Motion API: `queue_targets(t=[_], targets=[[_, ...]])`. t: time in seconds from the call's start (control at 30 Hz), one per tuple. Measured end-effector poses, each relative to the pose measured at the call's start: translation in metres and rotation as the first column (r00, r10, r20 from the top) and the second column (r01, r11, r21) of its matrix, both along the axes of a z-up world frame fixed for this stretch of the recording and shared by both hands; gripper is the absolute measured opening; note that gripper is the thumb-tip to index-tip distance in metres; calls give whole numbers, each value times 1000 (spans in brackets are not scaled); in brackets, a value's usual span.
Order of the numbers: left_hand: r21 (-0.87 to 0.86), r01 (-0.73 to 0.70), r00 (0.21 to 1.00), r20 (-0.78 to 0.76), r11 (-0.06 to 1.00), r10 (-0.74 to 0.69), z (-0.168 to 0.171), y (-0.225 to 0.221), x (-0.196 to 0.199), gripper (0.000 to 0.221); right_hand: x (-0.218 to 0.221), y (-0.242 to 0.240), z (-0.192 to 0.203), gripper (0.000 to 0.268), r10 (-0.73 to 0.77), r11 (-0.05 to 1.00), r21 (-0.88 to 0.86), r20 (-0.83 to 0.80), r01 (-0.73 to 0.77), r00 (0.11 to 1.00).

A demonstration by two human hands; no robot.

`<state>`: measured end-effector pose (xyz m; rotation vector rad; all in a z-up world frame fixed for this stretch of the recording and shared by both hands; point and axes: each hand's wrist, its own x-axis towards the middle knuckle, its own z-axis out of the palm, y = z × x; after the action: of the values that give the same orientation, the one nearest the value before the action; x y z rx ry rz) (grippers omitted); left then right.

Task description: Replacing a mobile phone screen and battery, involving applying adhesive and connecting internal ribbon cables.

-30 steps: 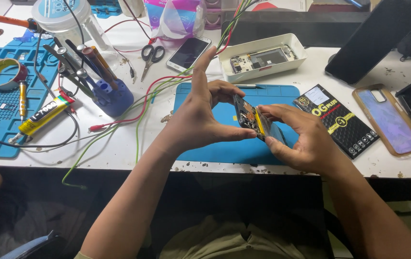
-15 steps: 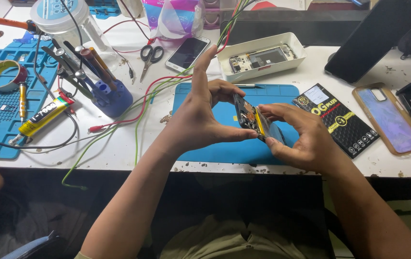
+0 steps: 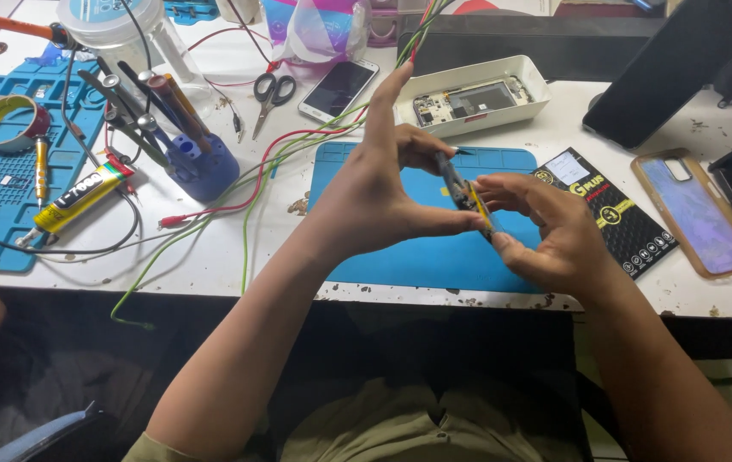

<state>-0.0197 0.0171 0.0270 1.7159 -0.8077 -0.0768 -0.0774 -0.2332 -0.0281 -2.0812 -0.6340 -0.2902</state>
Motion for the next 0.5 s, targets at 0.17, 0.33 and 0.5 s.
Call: queue_targets(t=[0.17, 0.33, 0.5], targets=[[29, -24, 1000, 15, 999, 23, 11, -18, 6, 134, 4, -11, -8, 53, -3, 996, 89, -44, 7, 999], [184, -118, 992, -22, 976, 124, 22, -35, 14, 137, 12, -24, -19, 57, 29, 951, 306, -220, 41, 975], [253, -173, 983, -7, 952, 181, 31, -52, 22, 136, 24, -35, -32, 59, 167, 858, 513, -224, -29, 960]])
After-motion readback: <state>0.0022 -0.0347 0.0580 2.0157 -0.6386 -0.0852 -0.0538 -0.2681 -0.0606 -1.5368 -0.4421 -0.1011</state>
